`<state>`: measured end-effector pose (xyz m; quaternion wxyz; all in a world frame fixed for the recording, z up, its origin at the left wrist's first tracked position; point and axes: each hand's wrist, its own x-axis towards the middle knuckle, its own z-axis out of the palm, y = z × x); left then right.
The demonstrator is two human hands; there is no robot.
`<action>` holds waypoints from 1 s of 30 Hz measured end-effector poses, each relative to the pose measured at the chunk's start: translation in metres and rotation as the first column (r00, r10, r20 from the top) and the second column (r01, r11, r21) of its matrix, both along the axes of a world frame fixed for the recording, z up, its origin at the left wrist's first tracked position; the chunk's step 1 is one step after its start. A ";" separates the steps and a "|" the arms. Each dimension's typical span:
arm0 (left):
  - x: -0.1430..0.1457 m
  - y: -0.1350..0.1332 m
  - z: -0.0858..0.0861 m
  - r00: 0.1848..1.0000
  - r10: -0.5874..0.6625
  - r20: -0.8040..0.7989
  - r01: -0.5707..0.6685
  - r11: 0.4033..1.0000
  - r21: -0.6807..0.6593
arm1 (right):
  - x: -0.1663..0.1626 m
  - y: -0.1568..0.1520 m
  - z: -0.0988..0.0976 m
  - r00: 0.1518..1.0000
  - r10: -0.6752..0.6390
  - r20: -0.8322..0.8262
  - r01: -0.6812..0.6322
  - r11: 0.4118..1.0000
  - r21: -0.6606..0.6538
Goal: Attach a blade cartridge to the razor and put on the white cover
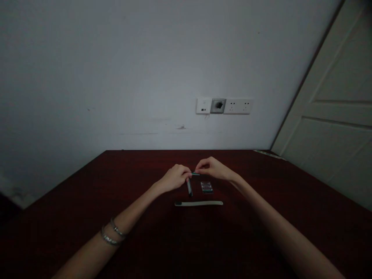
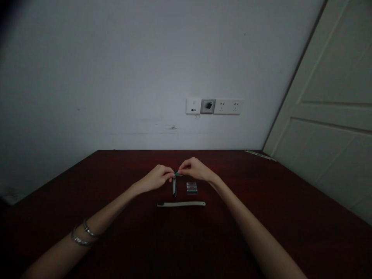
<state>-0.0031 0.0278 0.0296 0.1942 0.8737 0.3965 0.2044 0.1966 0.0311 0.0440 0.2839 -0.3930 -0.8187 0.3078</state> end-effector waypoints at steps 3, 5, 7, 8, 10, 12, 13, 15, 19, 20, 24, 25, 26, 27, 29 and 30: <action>0.001 -0.002 -0.001 1.000 -0.018 -0.010 0.018 1.000 -0.009 | 0.001 -0.001 0.001 0.998 0.029 0.053 -0.028 0.999 -0.024; 0.002 -0.003 -0.001 1.000 -0.025 -0.013 0.024 1.000 -0.020 | 0.003 -0.001 0.000 0.997 0.038 0.074 -0.035 0.999 -0.038; 0.001 -0.004 0.000 1.000 -0.019 -0.007 0.019 0.999 -0.034 | 0.008 0.000 -0.003 0.995 0.030 0.090 -0.025 0.998 -0.058; 0.001 -0.003 0.000 1.000 -0.011 -0.001 0.011 0.999 -0.040 | 0.011 0.001 -0.005 0.995 0.022 0.102 -0.015 0.998 -0.068; -0.002 0.000 0.000 1.000 0.008 0.012 -0.008 0.999 -0.049 | 0.018 0.005 -0.012 0.991 0.004 0.132 0.007 0.996 -0.085; -0.007 0.004 -0.001 0.999 0.025 0.022 -0.023 0.998 -0.058 | 0.026 0.009 -0.020 0.984 -0.004 0.177 0.021 0.996 -0.092; -0.009 0.006 -0.001 0.999 0.030 0.026 -0.028 0.998 -0.062 | 0.029 0.011 -0.024 0.979 -0.005 0.202 0.025 0.995 -0.095; -0.012 0.010 -0.003 0.999 0.033 0.032 -0.031 0.997 -0.068 | 0.035 0.014 -0.031 0.969 0.004 0.249 0.024 0.994 -0.109; -0.015 0.013 -0.005 0.999 0.034 0.031 -0.031 0.997 -0.069 | 0.039 0.016 -0.039 0.956 0.044 0.289 -0.001 0.989 -0.145; -0.015 0.013 -0.005 0.999 0.036 0.029 -0.033 0.997 -0.071 | 0.040 0.017 -0.041 0.955 0.048 0.291 -0.004 0.989 -0.149; -0.015 0.012 -0.004 0.999 0.031 0.021 -0.030 0.997 -0.071 | 0.039 0.018 -0.047 0.954 0.042 0.297 0.009 0.986 -0.168; -0.015 0.012 -0.004 0.999 0.030 0.019 -0.029 0.997 -0.070 | 0.038 0.018 -0.048 0.953 0.043 0.299 0.009 0.985 -0.172; -0.015 0.012 -0.004 0.999 0.032 0.017 -0.030 0.997 -0.069 | 0.038 0.019 -0.049 0.952 0.047 0.302 0.007 0.985 -0.174; -0.015 0.012 -0.004 0.999 0.035 0.014 -0.034 0.997 -0.069 | 0.038 0.019 -0.051 0.951 0.051 0.306 0.003 0.985 -0.173; -0.015 0.012 -0.004 0.999 0.046 0.006 -0.045 0.996 -0.074 | 0.038 0.020 -0.053 0.947 0.054 0.316 -0.001 0.986 -0.168; -0.016 0.013 -0.004 0.999 0.051 0.003 -0.051 0.996 -0.077 | 0.038 0.020 -0.054 0.946 0.052 0.321 0.002 0.986 -0.166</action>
